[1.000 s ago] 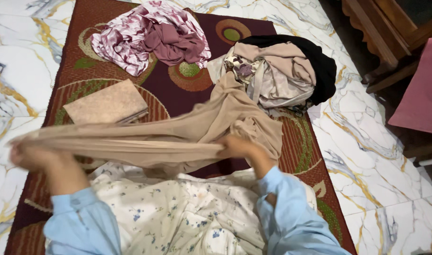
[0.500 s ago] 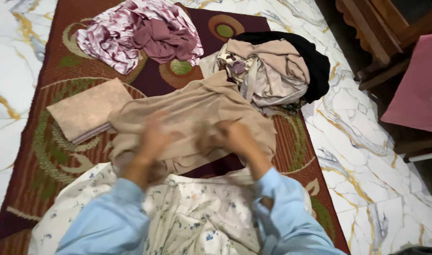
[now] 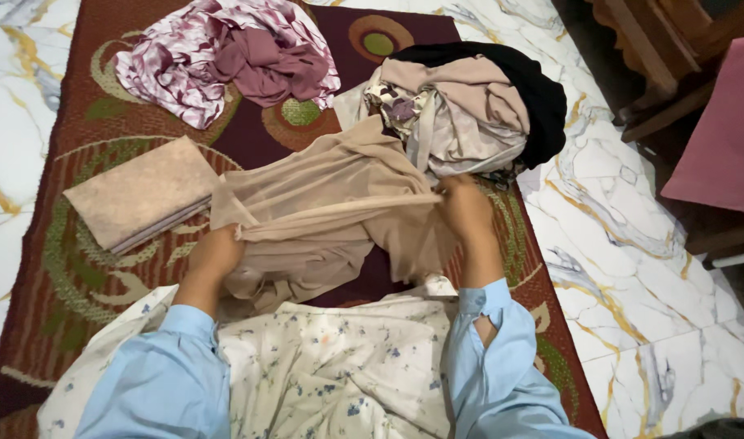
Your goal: The person folds a light-colored patterned cloth into a compact rectangle and places it on a stack. Then they unfold and refold a beige garment, smoothing and aligning it before setting it aside.
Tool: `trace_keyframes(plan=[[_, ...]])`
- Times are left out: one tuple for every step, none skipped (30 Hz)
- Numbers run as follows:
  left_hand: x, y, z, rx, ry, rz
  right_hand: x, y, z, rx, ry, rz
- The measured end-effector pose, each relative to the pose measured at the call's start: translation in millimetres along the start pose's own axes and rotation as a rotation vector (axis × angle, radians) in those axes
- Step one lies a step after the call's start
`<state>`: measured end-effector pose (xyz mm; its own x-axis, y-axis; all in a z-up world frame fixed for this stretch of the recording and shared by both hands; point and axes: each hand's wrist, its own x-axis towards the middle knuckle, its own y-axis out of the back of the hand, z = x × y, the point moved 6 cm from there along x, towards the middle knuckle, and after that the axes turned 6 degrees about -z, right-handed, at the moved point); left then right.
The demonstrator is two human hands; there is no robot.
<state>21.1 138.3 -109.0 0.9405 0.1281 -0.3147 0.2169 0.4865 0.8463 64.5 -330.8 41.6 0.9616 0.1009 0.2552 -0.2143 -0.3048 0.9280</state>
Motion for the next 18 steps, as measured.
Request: trace_keyframes(plan=[[1.7, -2.8, -4.7, -0.024, 0.045, -0.014, -0.7, 7.2, 7.8, 0.029, -0.012, 0.067], [1.0, -7.4, -0.7, -0.022, -0.01, 0.018, -1.5, 13.6, 14.2, 0.058, -0.025, 0.135], [-1.8, -16.0, 5.6, -0.022, -0.065, 0.049, -1.6, 14.0, 24.2, 0.057, -0.111, 0.102], [-3.5, -22.2, 10.2, -0.022, -0.121, 0.081, -2.0, 13.9, 33.7, 0.055, -0.197, 0.07], [-1.8, -33.5, 13.7, 0.016, -0.127, 0.028, -2.6, 14.5, 43.9, 0.052, -0.282, 0.038], [-0.6, -46.8, 19.1, 0.053, -0.132, -0.025, -3.1, 17.2, 51.9, 0.033, -0.321, 0.027], [0.1, -58.1, 22.7, 0.09, -0.137, -0.08, -4.5, 20.1, 60.2, 0.014, -0.36, 0.014], [0.4, -64.0, 29.3, 0.112, -0.199, -0.08, -6.8, 22.7, 68.0, -0.005, -0.399, 0.001], [0.8, -68.7, 36.5, 0.133, -0.262, -0.078, -8.7, 27.1, 73.1, -0.025, -0.4, 0.027], [1.0, -71.3, 43.0, 0.155, -0.324, -0.075, -11.2, 31.7, 77.7, -0.045, -0.401, 0.053], [2.8, -74.7, 41.2, 0.109, -0.275, -0.144, -12.8, 35.4, 80.5, -0.063, -0.401, 0.079], [3.9, -77.5, 39.4, 0.064, -0.226, -0.213, -14.5, 38.3, 83.0, 0.019, -0.399, 0.107], [3.9, -79.9, 37.1, 0.018, -0.176, -0.283, -16.2, 41.4, 84.7, 0.101, -0.394, 0.134], [-3.2, -90.0, 33.3, 0.136, -0.177, -0.459, -17.7, 44.4, 85.0, 0.183, -0.39, 0.161], [-10.9, -102.3, 30.0, 0.26, -0.195, -0.702, -16.0, 44.7, 79.9, 0.206, -0.321, 0.111], [-24.1, -115.5, 24.9, 0.376, -0.237, -0.992, -14.9, 45.5, 73.5, 0.228, -0.252, 0.06], [-36.6, -123.4, 15.6, 0.472, -0.245, -1.214, -15.4, 43.9, 64.3, 0.254, -0.183, 0.006], [-40.1, -125.8, 8.3, 0.491, -0.229, -1.291, -17.2, 43.5, 57.1, 0.251, -0.167, -0.033]])
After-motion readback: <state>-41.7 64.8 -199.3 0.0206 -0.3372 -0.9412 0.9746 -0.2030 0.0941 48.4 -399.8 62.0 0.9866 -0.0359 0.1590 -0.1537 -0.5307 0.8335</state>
